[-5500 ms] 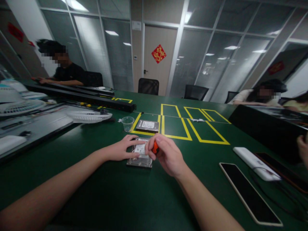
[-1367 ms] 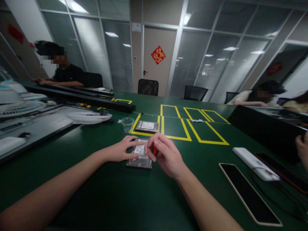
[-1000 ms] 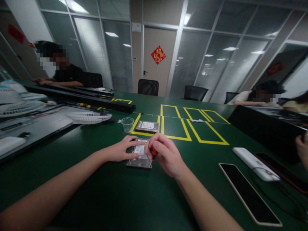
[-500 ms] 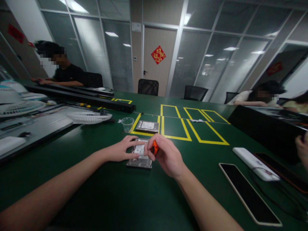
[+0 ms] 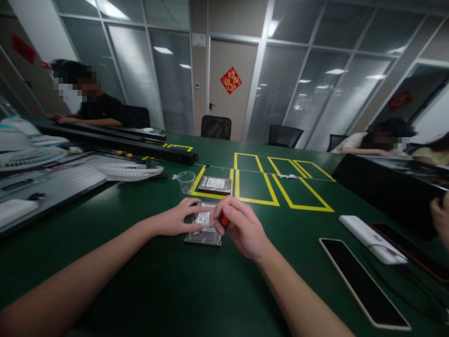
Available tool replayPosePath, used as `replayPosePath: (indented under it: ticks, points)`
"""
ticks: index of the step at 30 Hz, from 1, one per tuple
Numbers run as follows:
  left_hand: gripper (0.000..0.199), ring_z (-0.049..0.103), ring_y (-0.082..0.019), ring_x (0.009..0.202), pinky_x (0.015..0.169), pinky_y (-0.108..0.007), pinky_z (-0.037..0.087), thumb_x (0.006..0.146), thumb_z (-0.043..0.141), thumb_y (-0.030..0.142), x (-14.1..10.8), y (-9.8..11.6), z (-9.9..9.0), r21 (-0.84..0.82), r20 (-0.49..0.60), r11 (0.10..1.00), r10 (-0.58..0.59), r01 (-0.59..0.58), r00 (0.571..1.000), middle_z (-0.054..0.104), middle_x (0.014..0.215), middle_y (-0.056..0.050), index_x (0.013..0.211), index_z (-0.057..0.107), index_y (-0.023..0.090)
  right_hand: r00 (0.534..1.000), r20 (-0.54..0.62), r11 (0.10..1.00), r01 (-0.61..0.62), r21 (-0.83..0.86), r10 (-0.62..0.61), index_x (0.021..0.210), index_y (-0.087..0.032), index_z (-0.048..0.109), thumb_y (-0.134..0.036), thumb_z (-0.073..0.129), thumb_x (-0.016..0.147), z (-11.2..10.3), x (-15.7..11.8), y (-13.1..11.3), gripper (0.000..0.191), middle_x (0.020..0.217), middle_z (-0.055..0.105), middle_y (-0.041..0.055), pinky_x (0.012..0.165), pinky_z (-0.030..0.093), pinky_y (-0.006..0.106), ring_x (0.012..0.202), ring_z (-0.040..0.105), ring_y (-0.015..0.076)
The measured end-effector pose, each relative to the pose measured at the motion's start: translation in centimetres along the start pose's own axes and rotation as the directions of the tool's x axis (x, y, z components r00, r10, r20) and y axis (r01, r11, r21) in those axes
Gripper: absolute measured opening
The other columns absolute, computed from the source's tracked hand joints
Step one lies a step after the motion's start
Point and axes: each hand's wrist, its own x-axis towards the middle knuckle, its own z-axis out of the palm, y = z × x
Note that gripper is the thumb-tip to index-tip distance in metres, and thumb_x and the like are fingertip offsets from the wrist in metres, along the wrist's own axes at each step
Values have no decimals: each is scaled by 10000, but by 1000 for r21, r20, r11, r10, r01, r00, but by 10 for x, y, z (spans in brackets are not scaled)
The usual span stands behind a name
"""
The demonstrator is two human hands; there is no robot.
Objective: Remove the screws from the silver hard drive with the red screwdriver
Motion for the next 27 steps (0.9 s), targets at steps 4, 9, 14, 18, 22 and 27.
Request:
replayPosePath:
  ticks: [4,9,14,18,22,27]
  points:
    - [667,285,-378,1457,1168,-559,288,898,596,687,1,-2,3,21,-19,1000,23,-22,1000,322,1575,-62,1503,419,468,999,2,999,37,21,-37,888,-187,590,-305,572,964,1,1,1,141,773,631,24,603,380,294,611,538,136]
    - [671,287,-380,1457,1161,-561,298,902,580,702,1,-1,1,18,-11,1000,14,-14,1000,325,1571,-68,1509,408,473,1000,-10,1000,19,23,-19,958,-179,625,-318,549,978,2,1,0,160,758,640,24,544,294,271,549,469,108]
    - [706,277,-391,1461,1154,-571,303,888,572,731,0,0,-1,8,2,1000,-6,6,1000,315,1585,-58,1519,391,471,1000,-19,999,9,40,-8,920,-138,678,-402,376,1039,1,1,-1,418,740,644,61,562,308,293,546,450,118]
    - [693,292,-383,1455,1152,-561,312,888,574,728,1,-1,0,10,-2,1000,-3,3,1000,314,1585,-57,1510,408,471,1000,-13,1000,7,21,-7,830,-146,639,-333,495,998,2,2,-2,289,771,624,53,582,339,291,595,493,125]
    - [691,286,-385,1456,1155,-558,308,892,573,726,1,-2,2,14,-7,1000,0,0,1000,308,1588,-59,1511,409,467,1000,-12,1000,28,6,-28,836,-177,577,-308,545,980,2,1,-1,198,763,623,31,596,372,293,599,525,132]
    - [686,298,-383,1448,1149,-563,315,893,569,732,1,-3,2,20,-26,1000,22,-21,999,321,1576,-69,1506,422,462,1000,0,999,3,32,-3,907,-199,550,-308,562,978,2,0,-1,131,808,662,32,519,274,263,534,449,101]
